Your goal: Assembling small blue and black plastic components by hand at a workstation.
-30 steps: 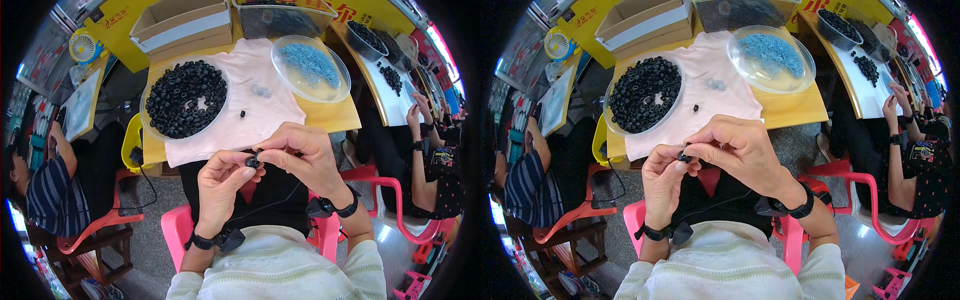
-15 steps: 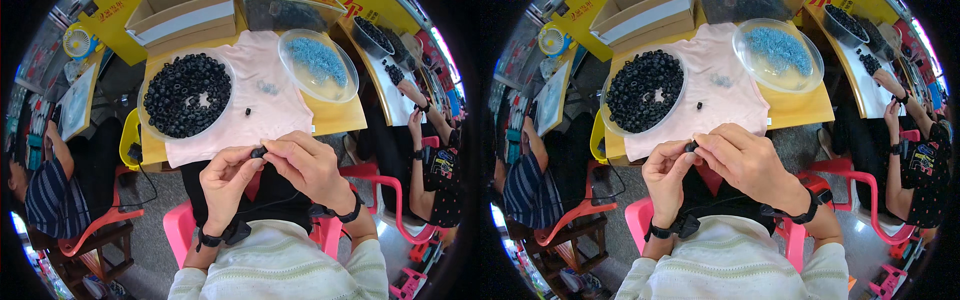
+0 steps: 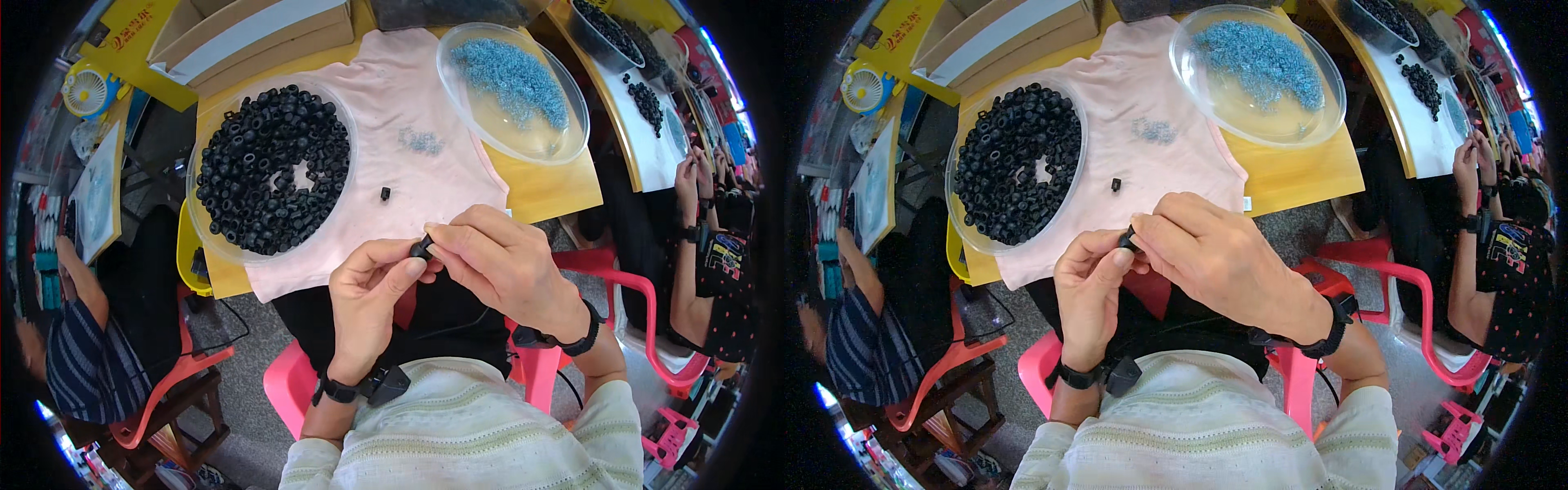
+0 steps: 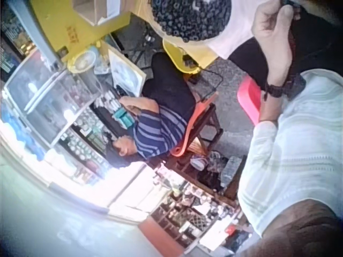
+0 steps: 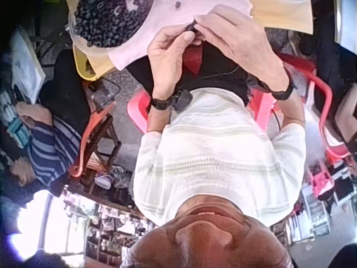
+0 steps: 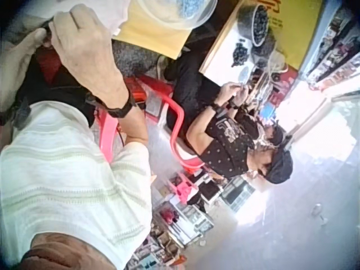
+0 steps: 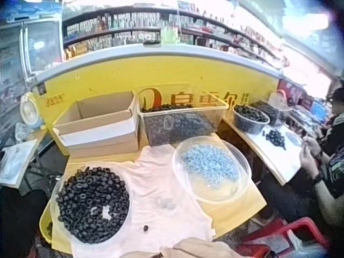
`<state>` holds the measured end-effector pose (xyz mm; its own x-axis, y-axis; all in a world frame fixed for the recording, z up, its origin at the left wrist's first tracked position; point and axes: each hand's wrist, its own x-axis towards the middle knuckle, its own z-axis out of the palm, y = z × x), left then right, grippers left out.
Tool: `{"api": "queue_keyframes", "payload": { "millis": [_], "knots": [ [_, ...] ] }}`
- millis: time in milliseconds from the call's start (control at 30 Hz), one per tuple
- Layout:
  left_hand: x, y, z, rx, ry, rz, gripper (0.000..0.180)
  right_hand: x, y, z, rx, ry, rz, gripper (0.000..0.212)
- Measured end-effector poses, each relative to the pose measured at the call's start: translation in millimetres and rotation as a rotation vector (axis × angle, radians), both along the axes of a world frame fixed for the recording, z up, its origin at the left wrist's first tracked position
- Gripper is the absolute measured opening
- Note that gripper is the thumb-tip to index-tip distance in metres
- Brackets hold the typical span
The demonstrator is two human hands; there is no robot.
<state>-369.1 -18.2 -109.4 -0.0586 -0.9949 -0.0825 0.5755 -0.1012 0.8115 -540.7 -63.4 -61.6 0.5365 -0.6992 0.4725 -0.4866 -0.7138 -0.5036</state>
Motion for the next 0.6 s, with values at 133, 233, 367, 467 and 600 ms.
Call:
{"api": "queue_keyframes", "payload": {
  "millis": [133,233,367,467,600],
  "knots": [
    [3,-5,-5,0.168,0.242,-0.130,0.015,0,-3,-3,-0.060,0.018,0.002,0.032],
    [2,-9,-6,0.198,0.340,-0.176,0.014,0,-4,0,-0.072,0.055,-0.005,0.034],
    [0,-10,-7,0.220,0.376,-0.214,0.012,-2,-7,-1,-0.090,0.115,-0.004,0.034],
    [-3,-10,-11,0.273,0.428,-0.214,0.011,-4,-6,-3,-0.052,0.133,-0.032,0.041],
    [-5,-12,-10,0.277,0.383,-0.195,0.010,-4,-12,-14,-0.094,0.084,-0.027,0.028]
  ]
}}
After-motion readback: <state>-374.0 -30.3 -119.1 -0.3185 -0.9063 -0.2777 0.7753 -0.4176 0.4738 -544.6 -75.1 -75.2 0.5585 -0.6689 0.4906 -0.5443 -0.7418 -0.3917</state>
